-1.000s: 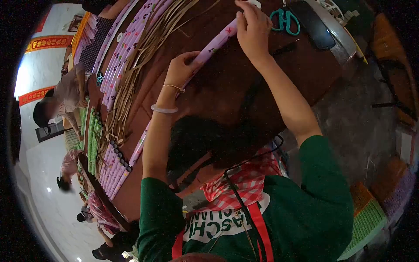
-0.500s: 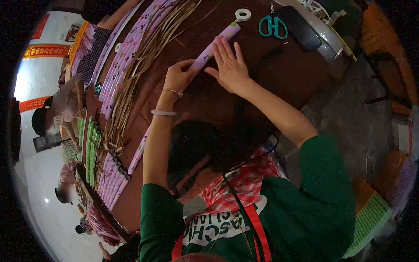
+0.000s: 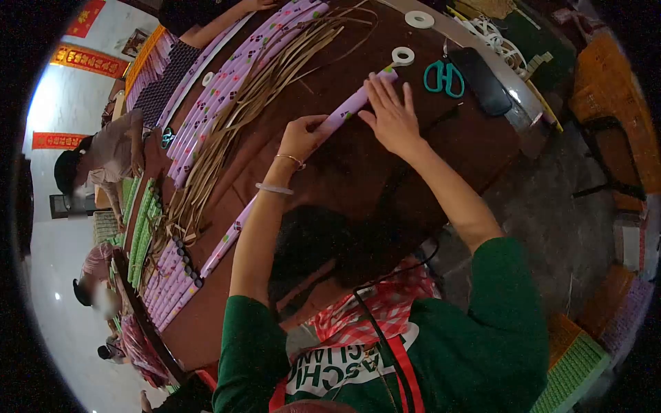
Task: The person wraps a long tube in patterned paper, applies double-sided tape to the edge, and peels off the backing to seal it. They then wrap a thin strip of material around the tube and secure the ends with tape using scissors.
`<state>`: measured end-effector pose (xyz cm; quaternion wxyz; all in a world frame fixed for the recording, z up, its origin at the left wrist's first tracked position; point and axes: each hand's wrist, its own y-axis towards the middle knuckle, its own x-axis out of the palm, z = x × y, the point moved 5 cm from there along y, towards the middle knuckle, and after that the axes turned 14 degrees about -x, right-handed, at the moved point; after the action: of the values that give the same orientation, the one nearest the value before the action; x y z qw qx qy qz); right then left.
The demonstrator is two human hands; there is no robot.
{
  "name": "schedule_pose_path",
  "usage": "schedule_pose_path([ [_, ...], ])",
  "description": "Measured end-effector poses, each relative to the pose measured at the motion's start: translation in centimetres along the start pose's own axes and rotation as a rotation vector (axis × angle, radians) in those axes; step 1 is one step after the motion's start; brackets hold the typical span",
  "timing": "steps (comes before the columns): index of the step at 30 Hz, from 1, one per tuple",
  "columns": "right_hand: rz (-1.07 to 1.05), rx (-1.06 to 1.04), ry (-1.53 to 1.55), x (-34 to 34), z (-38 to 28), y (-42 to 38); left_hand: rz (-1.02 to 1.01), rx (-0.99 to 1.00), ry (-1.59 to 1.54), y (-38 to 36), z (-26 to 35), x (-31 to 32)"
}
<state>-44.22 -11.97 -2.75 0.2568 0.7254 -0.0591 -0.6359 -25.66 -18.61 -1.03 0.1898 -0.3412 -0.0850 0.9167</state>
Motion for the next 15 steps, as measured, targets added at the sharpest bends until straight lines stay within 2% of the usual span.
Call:
schedule_pose_path([
  [4, -0.097, 0.319, -0.179, 0.8, 5.1, -0.7, -0.002, -0.019, 0.009, 0.4, -0.6, 0.2],
  [6, -0.002, 0.319, -0.139, 0.1, 5.3, -0.9, 0.006, -0.024, 0.004, 0.5, -0.8, 0.1],
  [7, 0.057, 0.235, -0.103, -0.6, 4.4, -0.6, 0.028, 0.041, 0.040, 0.4, -0.4, 0.0],
  [8, 0.011, 0.155, -0.084, -0.7, 3.2, -0.4, 0.050, 0.102, 0.076, 0.2, -0.1, 0.0],
  [9, -0.036, 0.074, -0.063, -1.0, 1.7, 0.0, 0.061, 0.093, 0.070, 0.4, -0.4, 0.0],
  [10, 0.011, -0.030, -0.018, -1.0, 0.4, 0.1, 0.022, 0.073, 0.046, 0.8, -0.7, 0.2],
  [14, -0.060, -0.058, -0.024, -0.6, 0.0, 0.1, -0.041, -0.057, 0.060, -0.1, 0.4, 0.0],
  [15, -0.070, -0.062, -0.092, 0.0, 0.2, -0.2, 0.005, 0.006, 0.057, -0.1, 0.6, 0.1],
])
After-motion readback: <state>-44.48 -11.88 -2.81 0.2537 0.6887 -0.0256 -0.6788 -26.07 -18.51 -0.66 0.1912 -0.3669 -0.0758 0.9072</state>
